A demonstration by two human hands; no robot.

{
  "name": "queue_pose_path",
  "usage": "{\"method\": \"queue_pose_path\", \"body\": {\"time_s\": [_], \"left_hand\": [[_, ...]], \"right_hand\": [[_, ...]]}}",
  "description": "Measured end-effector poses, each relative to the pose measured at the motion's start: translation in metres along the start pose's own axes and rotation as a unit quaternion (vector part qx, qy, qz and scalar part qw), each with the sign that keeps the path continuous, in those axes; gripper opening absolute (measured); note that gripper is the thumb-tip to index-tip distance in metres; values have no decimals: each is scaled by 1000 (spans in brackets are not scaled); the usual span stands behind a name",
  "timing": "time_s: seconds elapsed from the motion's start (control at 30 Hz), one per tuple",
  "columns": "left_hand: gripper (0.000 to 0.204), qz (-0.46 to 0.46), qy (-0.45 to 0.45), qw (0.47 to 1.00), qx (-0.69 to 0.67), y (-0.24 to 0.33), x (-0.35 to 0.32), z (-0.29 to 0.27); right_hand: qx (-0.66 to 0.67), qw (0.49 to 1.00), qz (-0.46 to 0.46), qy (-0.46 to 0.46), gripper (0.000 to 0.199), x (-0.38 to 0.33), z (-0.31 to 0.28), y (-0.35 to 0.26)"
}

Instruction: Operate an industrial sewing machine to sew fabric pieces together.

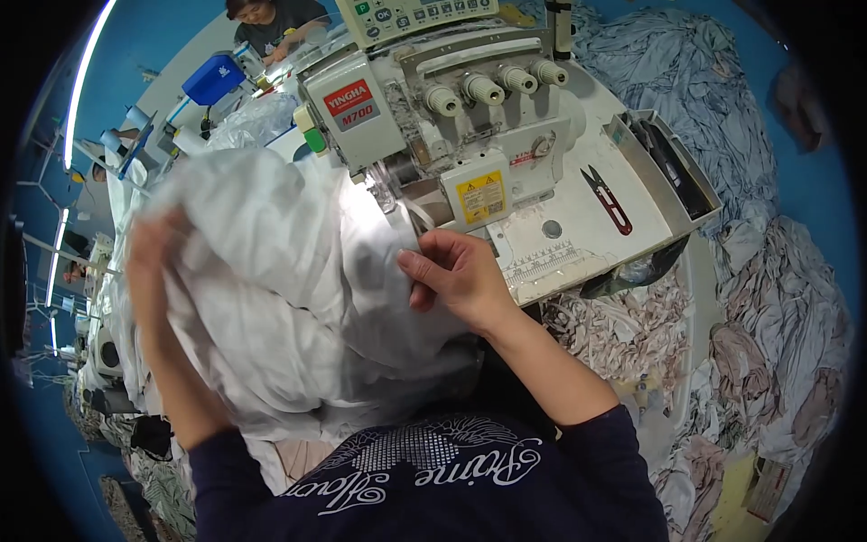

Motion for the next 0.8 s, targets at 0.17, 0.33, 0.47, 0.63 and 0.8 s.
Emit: {"method": "queue_pose_path", "body": {"time_s": [0.17, 0.33, 0.47, 0.63, 0.8], "left_hand": [[35, 49, -62, 963, 257, -52, -144, 76], [17, 70, 197, 958, 199, -58, -108, 55], [18, 154, 276, 921, 228, -14, -55, 35], [14, 229, 323, 883, 250, 27, -3, 13], [23, 216, 254, 875, 350, 1, 22, 4]], "right_hand": [[-8, 1000, 10, -6, 16, 2, 9, -2], [13, 1000, -8, -18, 15, 5, 0, 5], [17, 1000, -13, -20, 13, 8, 1, 7], [9, 999, -16, -38, 13, 6, 4, 7], [5, 998, -29, -48, 13, 3, 3, 6]]}}
Point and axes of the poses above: each hand's wrist, its own x-axis towards the middle knuckle, its own z-axis out of the palm, y = z × x, the point moved 2 cm from there along x, towards the middle knuckle, and after that the axes turned 1 degree about x, right-handed, at the moved point
